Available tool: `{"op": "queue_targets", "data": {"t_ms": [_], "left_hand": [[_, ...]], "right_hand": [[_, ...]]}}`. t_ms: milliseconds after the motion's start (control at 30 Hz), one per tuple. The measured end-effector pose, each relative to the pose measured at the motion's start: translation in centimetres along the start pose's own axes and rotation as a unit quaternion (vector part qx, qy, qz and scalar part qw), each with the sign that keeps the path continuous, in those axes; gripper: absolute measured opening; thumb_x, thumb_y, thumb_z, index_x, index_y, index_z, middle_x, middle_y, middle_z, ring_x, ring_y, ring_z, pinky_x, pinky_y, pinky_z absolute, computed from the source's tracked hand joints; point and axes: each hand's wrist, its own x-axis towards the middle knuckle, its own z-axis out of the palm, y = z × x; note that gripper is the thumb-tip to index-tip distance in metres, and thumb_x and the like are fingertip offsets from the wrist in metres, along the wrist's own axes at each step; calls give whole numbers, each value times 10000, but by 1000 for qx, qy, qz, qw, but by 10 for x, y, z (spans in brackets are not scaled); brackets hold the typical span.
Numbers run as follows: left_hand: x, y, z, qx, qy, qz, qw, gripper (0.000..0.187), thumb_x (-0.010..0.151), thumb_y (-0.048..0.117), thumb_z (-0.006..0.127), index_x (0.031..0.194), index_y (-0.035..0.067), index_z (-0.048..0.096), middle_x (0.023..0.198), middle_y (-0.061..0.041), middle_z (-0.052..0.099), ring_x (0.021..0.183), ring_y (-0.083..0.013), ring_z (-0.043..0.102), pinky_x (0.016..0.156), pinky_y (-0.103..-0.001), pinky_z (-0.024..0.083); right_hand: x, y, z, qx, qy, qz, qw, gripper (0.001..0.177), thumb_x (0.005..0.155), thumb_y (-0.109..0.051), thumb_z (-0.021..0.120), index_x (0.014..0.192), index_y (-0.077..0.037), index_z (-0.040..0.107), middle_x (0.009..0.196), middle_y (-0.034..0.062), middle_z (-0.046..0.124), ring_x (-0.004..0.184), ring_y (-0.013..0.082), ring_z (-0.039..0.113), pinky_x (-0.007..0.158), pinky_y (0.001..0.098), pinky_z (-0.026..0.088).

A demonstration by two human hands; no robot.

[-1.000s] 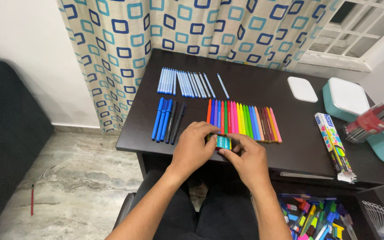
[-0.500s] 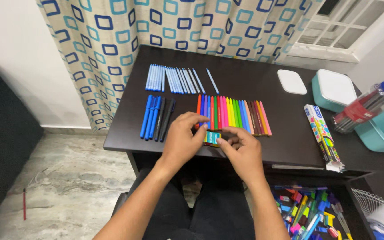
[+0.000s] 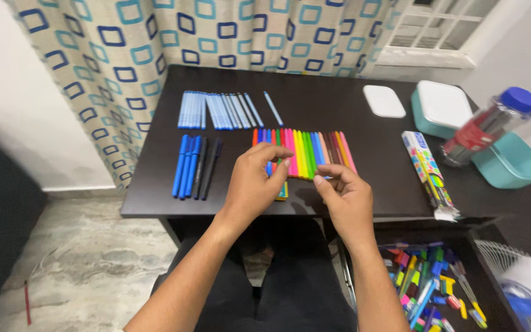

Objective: The person organizes stationery on a low table by arranging colored pencils and pens, then repeatedly takes small erasers from an open drawer and places them in a row on the table. The person also adjusts the position of the pencils and erasers multiple times.

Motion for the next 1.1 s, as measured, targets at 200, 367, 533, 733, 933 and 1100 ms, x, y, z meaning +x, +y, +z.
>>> {"op": "queue_targets", "data": {"t_ms": [200, 367, 533, 733, 933, 1100], "left_hand": [[3, 18, 25, 25, -45, 35, 998, 174, 878, 95, 701, 1033, 33, 752, 973, -133, 723, 946, -294, 698, 806, -397, 551], [3, 34, 53, -17, -99, 37, 994, 148, 897, 108, 674, 1016, 54, 744, 1010, -103, 726, 1001, -287, 690, 825, -389, 559], [1, 44, 86, -44, -136, 70, 987, 142, 896, 110, 686, 1014, 45, 730, 1016, -100, 719, 1019, -290, 685, 883, -402, 538], [-8, 55, 125, -66, -182, 106, 975, 151, 892, 113, 690, 1027, 55, 721, 1010, -103, 697, 1016, -319, 659, 879, -420, 519], [-19, 66, 170, -90, -243, 114, 959, 150, 883, 111, 684, 1018, 59, 725, 1002, -98, 701, 987, -323, 651, 848, -431, 518], [-33, 73, 217, -141, -283, 155, 936, 168, 875, 110, 683, 1030, 56, 719, 995, -103, 690, 978, -333, 667, 865, -438, 536]], "right_hand": [[-2, 0, -28, -8, 41, 0, 999, 201, 942, -103, 723, 1119, -9, 730, 864, -8, 713, 715, 28, 596, 615, 199, 458], [-9, 3, -55, 15, 68, -8, 998, 184, 947, -69, 713, 1117, 2, 715, 918, -8, 726, 757, 21, 619, 666, 189, 492], [-16, 10, -92, 6, 91, -19, 996, 182, 959, -59, 710, 1129, 6, 713, 918, -5, 712, 760, 18, 605, 680, 187, 490], [-33, 12, -133, -42, 155, 23, 987, 189, 939, -62, 717, 1117, 1, 716, 876, 0, 709, 690, 38, 580, 588, 204, 444], [-59, 25, -176, -38, 202, 12, 979, 176, 963, -63, 709, 1126, 3, 720, 892, -2, 698, 732, 31, 589, 653, 191, 473], [-80, 46, -220, -47, 238, 23, 970, 172, 977, -68, 695, 1132, 8, 710, 929, 2, 724, 751, 25, 592, 678, 184, 477]]}}
